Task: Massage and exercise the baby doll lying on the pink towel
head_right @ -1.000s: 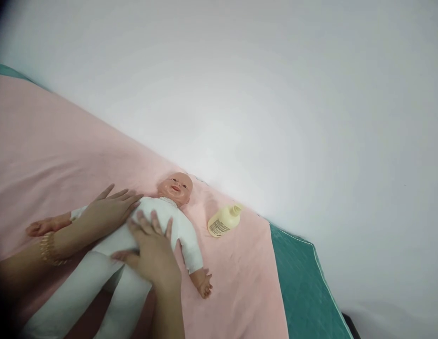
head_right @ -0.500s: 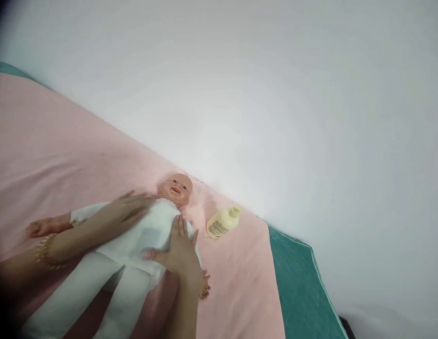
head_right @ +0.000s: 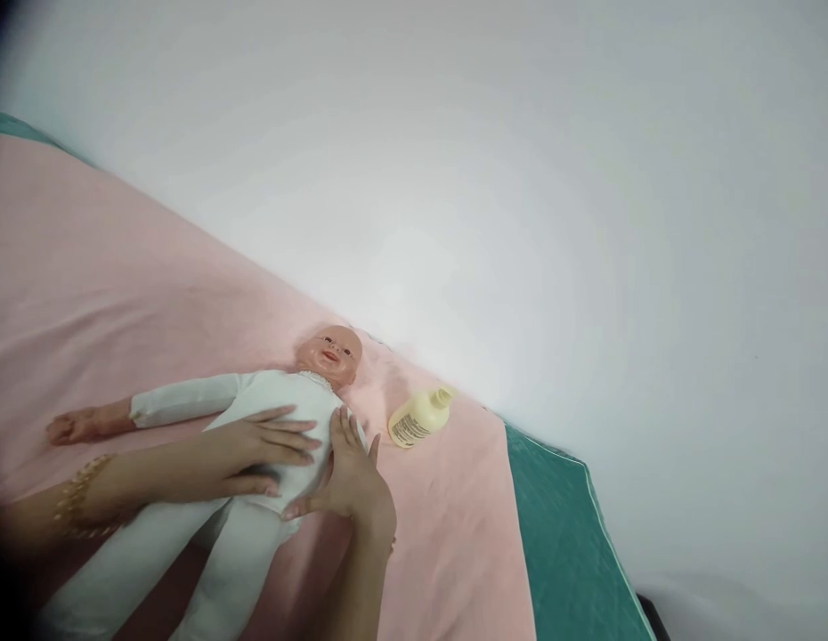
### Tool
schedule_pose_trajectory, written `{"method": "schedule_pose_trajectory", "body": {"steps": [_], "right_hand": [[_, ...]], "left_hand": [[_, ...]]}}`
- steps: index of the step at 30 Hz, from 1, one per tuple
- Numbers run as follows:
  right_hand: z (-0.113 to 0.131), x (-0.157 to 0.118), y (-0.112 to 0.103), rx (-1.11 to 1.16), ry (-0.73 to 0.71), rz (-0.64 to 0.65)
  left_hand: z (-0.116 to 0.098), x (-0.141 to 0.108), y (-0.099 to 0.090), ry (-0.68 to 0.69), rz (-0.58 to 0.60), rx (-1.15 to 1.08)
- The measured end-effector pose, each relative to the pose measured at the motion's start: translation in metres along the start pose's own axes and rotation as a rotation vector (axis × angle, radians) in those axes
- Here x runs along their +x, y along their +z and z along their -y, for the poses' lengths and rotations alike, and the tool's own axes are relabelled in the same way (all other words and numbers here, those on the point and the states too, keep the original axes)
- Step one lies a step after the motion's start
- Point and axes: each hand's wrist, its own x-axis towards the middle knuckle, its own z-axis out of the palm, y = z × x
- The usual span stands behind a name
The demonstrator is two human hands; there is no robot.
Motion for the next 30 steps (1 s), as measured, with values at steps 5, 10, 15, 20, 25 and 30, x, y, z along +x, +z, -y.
{"method": "schedule_pose_trajectory", "body": {"steps": [5,10,15,20,25,30], "right_hand": [[0.002,-0.001,-0.002,0.006,-0.005,-0.001],[0.015,-0.01,-0.003,-0.005,-0.005,-0.031],[0.053,-0.028,0.007,-0.037,-0.302,-0.03],[0.079,-0.023,0.025,-0.14,-0.462,0.037],[0.063,0.009,0.026,-0.111,-0.407,-0.131],[0.038,0.027,0.021,-0.07,-0.213,-0.209]], "left_hand": [[0.025,0.0,0.01,-0.189,-0.16,0.256],[0.044,-0.003,0.013,-0.463,-0.332,0.452],[0.066,-0.012,0.008,-0.508,-0.366,0.614],[0.076,-0.016,0.007,-0.501,-0.331,0.651],[0.069,-0.015,0.004,-0.499,-0.327,0.626],[0.055,-0.014,-0.003,-0.49,-0.303,0.605]]}}
